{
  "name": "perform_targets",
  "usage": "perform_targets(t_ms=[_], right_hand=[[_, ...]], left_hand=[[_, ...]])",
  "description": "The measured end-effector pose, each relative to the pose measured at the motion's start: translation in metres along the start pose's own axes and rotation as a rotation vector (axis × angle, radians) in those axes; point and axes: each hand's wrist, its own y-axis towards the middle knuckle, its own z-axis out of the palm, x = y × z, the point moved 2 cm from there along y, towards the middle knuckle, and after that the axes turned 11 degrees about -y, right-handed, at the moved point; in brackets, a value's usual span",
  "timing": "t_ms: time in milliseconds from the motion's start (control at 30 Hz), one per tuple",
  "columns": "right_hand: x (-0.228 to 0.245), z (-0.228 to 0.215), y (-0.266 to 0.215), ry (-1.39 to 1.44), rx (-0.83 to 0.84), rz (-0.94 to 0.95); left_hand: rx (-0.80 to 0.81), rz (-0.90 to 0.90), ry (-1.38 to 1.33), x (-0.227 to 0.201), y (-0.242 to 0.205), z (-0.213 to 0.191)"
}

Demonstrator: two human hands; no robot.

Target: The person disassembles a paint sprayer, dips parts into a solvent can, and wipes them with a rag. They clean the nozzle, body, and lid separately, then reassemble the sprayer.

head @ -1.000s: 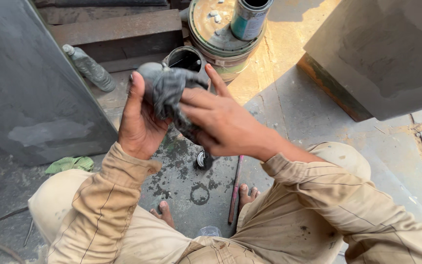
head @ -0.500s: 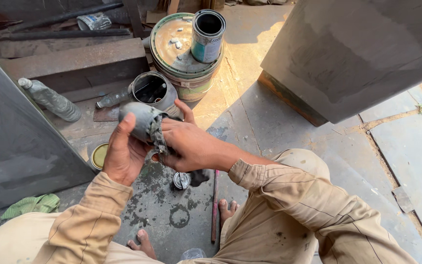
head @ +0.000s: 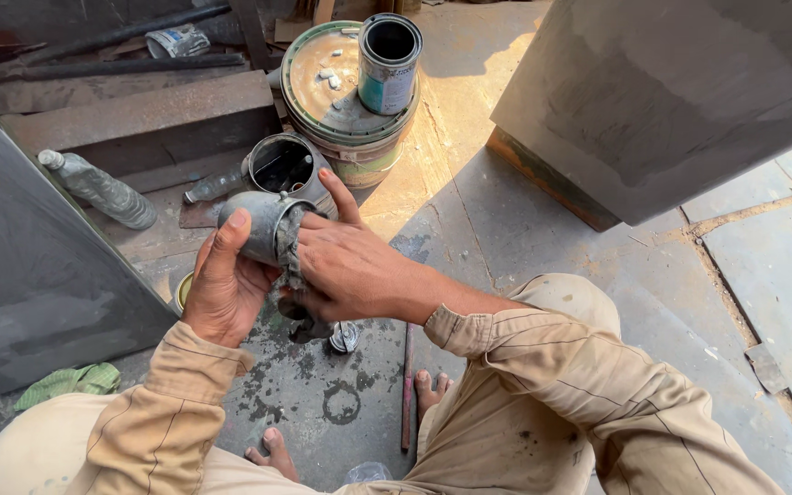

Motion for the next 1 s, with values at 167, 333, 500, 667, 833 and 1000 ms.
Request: perform_targets(t_ms=[167, 333, 500, 667, 833, 1000], right_hand=[[-0.003, 0.017, 0.004, -0.067, 0.407, 0.209], [-0.008, 0.014, 0.007, 0.425, 0.042, 0.17], [-0.025, -0.019, -0.003, 0.573, -0.069, 0.315], [-0.039, -0.041, -0.001, 0.85, -0.218, 0.519], [-0.018, -0.031, 0.005, 0.472, -0.236, 0.163], [-0.021, -0.001, 0.004, 0.312, -0.17, 0.234]], left_hand=[[0.019, 0.093, 0.154, 0.004, 0.003, -0.004], [-0.057, 0.178, 0.055, -0.014, 0.007, -0.015], [-0.132, 0.527, 0.456, -0.053, 0.003, -0.008], [-0.089, 0.763, 1.232, -0.048, -0.014, 0.011], [0.073, 0.807, 1.506, -0.024, -0.021, 0.039], [0.092, 0.843, 1.639, -0.011, -0.02, 0.038]])
